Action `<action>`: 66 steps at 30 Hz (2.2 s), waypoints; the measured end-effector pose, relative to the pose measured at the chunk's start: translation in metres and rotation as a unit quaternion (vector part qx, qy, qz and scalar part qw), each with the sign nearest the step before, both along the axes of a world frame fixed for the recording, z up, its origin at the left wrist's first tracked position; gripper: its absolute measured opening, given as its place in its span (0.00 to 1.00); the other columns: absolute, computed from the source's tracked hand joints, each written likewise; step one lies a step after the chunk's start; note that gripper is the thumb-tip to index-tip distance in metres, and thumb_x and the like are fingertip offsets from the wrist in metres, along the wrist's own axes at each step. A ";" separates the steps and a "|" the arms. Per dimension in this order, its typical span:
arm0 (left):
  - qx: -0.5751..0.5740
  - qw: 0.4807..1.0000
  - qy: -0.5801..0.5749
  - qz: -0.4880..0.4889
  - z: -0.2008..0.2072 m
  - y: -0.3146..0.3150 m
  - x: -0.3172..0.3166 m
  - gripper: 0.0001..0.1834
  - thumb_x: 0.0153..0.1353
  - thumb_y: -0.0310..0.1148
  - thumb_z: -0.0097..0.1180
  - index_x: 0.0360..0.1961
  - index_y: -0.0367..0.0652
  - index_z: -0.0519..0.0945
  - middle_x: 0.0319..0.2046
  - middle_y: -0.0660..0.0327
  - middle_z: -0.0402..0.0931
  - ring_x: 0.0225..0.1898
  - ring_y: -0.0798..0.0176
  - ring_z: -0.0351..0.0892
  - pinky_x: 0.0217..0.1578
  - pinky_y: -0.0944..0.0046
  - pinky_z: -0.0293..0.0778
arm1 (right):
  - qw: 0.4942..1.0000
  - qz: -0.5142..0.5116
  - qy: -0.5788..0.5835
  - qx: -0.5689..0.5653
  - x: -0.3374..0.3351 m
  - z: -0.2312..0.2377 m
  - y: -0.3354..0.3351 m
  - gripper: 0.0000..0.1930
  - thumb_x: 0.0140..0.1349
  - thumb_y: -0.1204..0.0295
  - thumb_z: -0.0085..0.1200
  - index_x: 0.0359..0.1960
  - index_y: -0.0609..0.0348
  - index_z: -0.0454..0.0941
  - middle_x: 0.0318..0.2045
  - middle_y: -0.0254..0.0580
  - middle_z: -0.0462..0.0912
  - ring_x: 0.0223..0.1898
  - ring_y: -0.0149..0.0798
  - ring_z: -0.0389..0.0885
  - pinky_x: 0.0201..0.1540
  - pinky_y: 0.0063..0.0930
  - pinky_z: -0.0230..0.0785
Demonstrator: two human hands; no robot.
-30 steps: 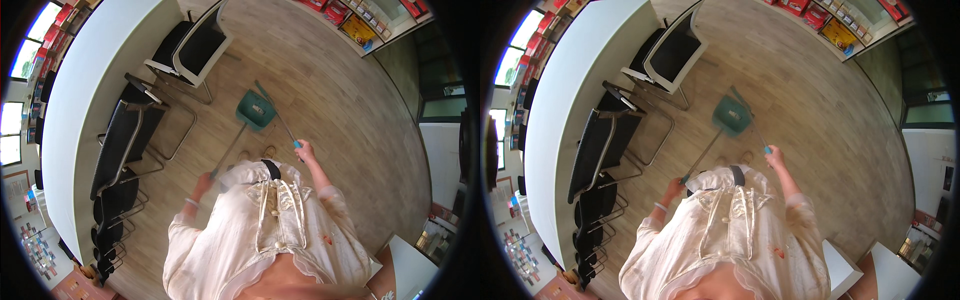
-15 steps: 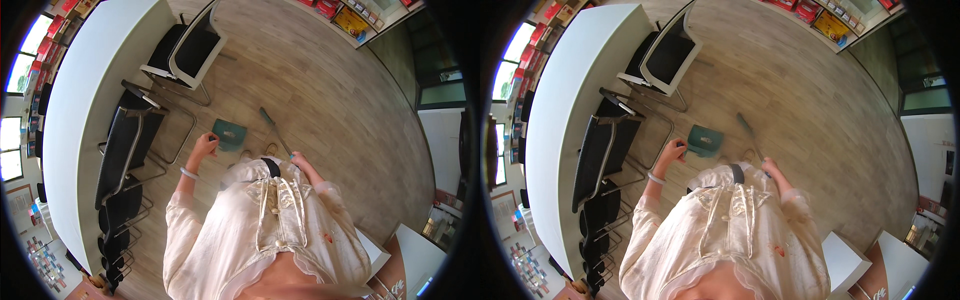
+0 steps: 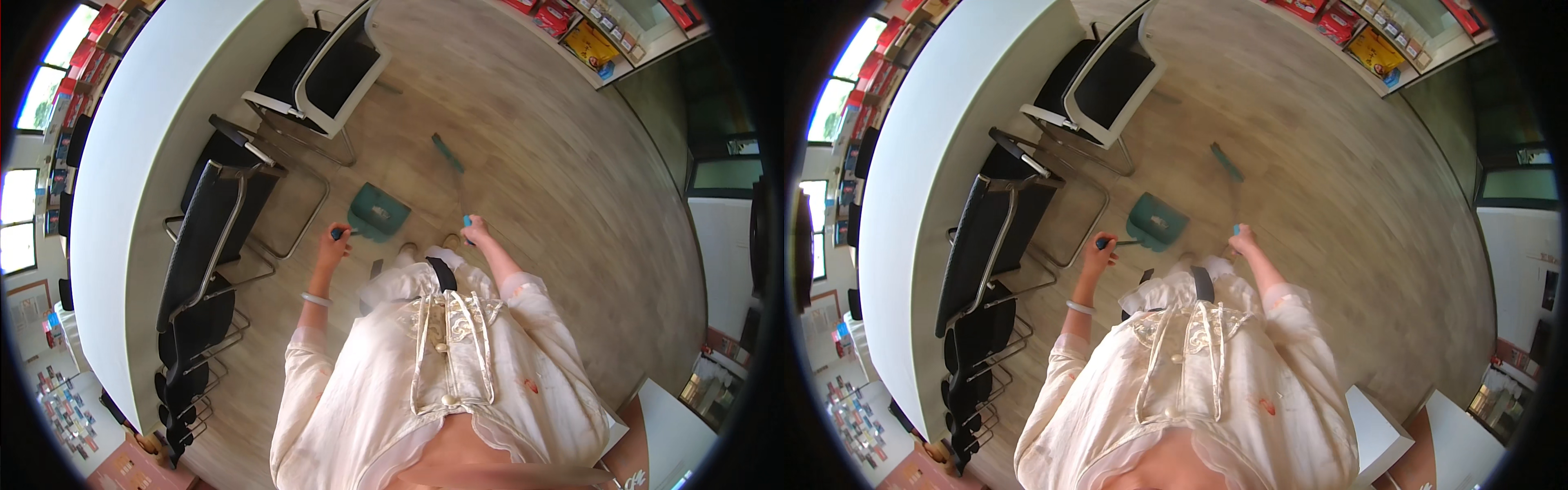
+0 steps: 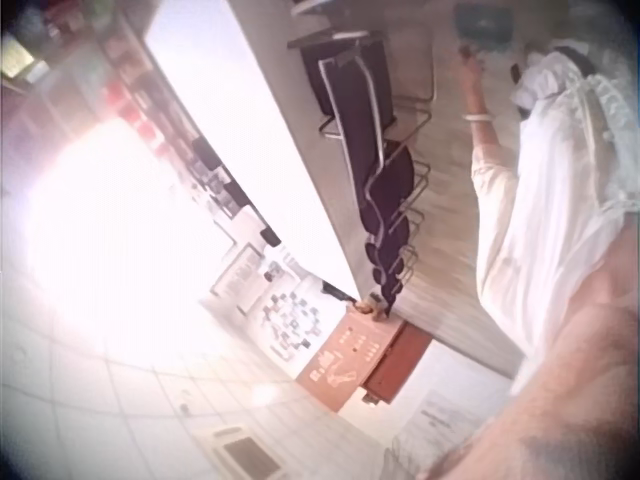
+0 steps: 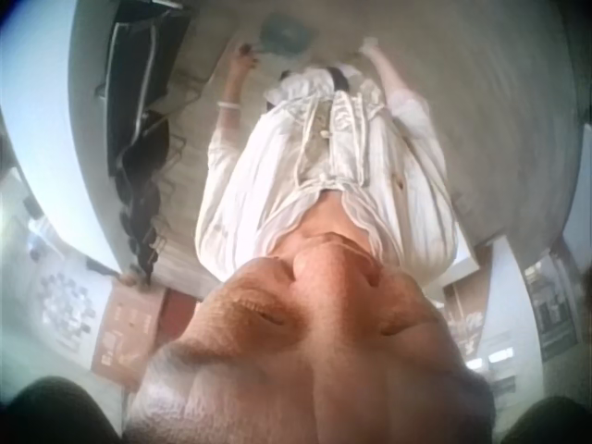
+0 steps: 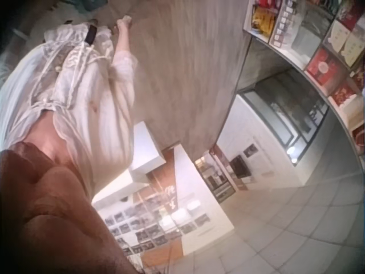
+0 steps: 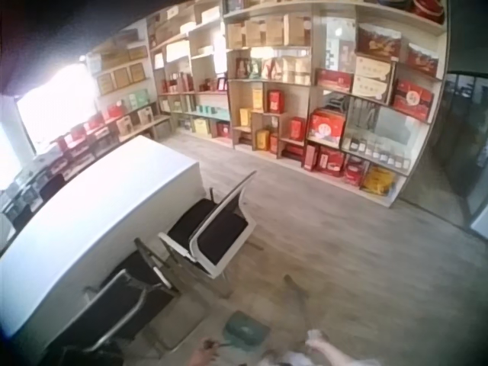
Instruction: Sweeping dust and debris into a dustpan using a small broom on a wooden floor in a large showroom area.
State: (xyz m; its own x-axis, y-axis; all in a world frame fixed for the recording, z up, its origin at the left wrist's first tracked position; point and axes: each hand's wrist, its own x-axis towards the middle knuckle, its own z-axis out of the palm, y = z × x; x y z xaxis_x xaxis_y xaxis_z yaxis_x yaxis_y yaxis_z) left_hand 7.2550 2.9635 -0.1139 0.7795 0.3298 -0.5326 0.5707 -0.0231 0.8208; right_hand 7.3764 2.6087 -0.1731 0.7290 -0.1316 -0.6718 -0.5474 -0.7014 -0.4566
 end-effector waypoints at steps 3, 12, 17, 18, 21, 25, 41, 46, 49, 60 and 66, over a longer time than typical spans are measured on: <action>-0.039 0.998 -0.042 0.009 -0.011 0.000 -0.003 0.05 0.57 0.30 0.52 0.33 0.42 0.76 0.26 0.65 0.76 0.18 0.69 0.76 0.16 0.72 0.72 | 0.989 0.121 0.086 0.025 -0.019 0.009 0.024 0.15 0.43 0.78 0.52 0.37 0.64 0.74 0.18 0.44 0.77 0.14 0.36 0.75 0.15 0.30 0.65; -0.081 0.995 -0.055 0.030 0.003 -0.020 0.036 0.16 0.55 0.42 0.59 0.22 0.42 0.71 0.15 0.69 0.64 0.16 0.76 0.68 0.16 0.76 0.62 | 0.967 -0.074 0.160 0.183 -0.017 0.045 -0.028 0.21 0.39 0.80 0.51 0.41 0.65 0.76 0.16 0.43 0.75 0.10 0.30 0.68 0.10 0.23 0.55; -0.065 0.996 -0.058 0.012 0.008 -0.047 0.062 0.18 0.56 0.45 0.57 0.22 0.42 0.70 0.16 0.69 0.64 0.15 0.76 0.66 0.17 0.76 0.61 | 0.993 -0.001 0.044 0.110 0.045 0.052 -0.076 0.23 0.38 0.77 0.54 0.43 0.64 0.75 0.19 0.47 0.77 0.16 0.35 0.74 0.16 0.28 0.63; -0.049 0.997 -0.059 0.008 0.010 -0.054 0.072 0.19 0.56 0.47 0.56 0.22 0.42 0.71 0.16 0.69 0.65 0.15 0.76 0.66 0.17 0.76 0.61 | 0.996 0.063 0.005 0.069 0.064 0.043 -0.085 0.23 0.38 0.76 0.54 0.43 0.65 0.74 0.23 0.50 0.78 0.22 0.41 0.77 0.23 0.32 0.67; -0.046 0.998 -0.043 0.000 0.012 -0.077 0.109 0.21 0.57 0.49 0.54 0.24 0.41 0.73 0.18 0.67 0.67 0.15 0.75 0.66 0.17 0.75 0.61 | 0.986 0.146 -0.073 -0.022 0.107 0.008 -0.097 0.23 0.39 0.75 0.54 0.43 0.64 0.73 0.27 0.53 0.79 0.29 0.47 0.79 0.31 0.35 0.70; -0.048 0.998 -0.027 0.013 0.004 -0.113 0.158 0.21 0.57 0.50 0.54 0.25 0.39 0.74 0.19 0.66 0.69 0.16 0.75 0.66 0.16 0.74 0.61 | 0.982 0.145 -0.074 -0.097 0.142 -0.015 -0.093 0.19 0.40 0.75 0.51 0.39 0.61 0.75 0.38 0.54 0.79 0.41 0.54 0.77 0.40 0.41 0.69; -0.005 0.999 -0.013 0.048 0.034 -0.178 0.321 0.12 0.55 0.40 0.51 0.20 0.44 0.73 0.18 0.69 0.68 0.15 0.75 0.65 0.17 0.74 0.64 | 0.985 -0.044 0.025 0.166 0.277 0.059 -0.217 0.19 0.38 0.79 0.52 0.38 0.62 0.77 0.24 0.47 0.79 0.21 0.39 0.77 0.22 0.30 0.67; -0.017 0.997 -0.042 0.070 0.027 -0.196 0.380 0.14 0.57 0.41 0.51 0.21 0.44 0.73 0.18 0.69 0.68 0.15 0.75 0.64 0.16 0.75 0.62 | 0.986 0.111 -0.126 -0.025 0.375 0.048 -0.231 0.14 0.40 0.73 0.52 0.32 0.60 0.77 0.29 0.54 0.79 0.35 0.53 0.78 0.37 0.39 0.69; -0.023 0.996 -0.053 0.074 0.014 -0.199 0.422 0.15 0.58 0.42 0.51 0.21 0.43 0.73 0.19 0.69 0.68 0.15 0.76 0.64 0.16 0.76 0.61 | 0.989 0.099 -0.092 -0.063 0.425 0.042 -0.220 0.12 0.41 0.73 0.50 0.31 0.60 0.76 0.31 0.56 0.79 0.37 0.56 0.77 0.40 0.41 0.69; -0.047 0.996 -0.030 0.066 0.001 -0.210 0.564 0.16 0.57 0.44 0.54 0.27 0.39 0.74 0.20 0.67 0.68 0.15 0.75 0.66 0.16 0.74 0.63 | 0.980 0.059 0.134 0.133 0.505 0.033 -0.195 0.22 0.37 0.77 0.54 0.41 0.63 0.76 0.23 0.46 0.78 0.19 0.37 0.76 0.20 0.31 0.66; -0.038 0.998 -0.010 0.055 0.016 -0.199 0.612 0.16 0.58 0.45 0.50 0.24 0.43 0.73 0.21 0.67 0.70 0.16 0.73 0.70 0.17 0.74 0.64 | 0.988 -0.040 0.093 0.118 0.577 0.067 -0.211 0.21 0.35 0.78 0.53 0.39 0.65 0.77 0.20 0.43 0.77 0.16 0.32 0.74 0.18 0.29 0.63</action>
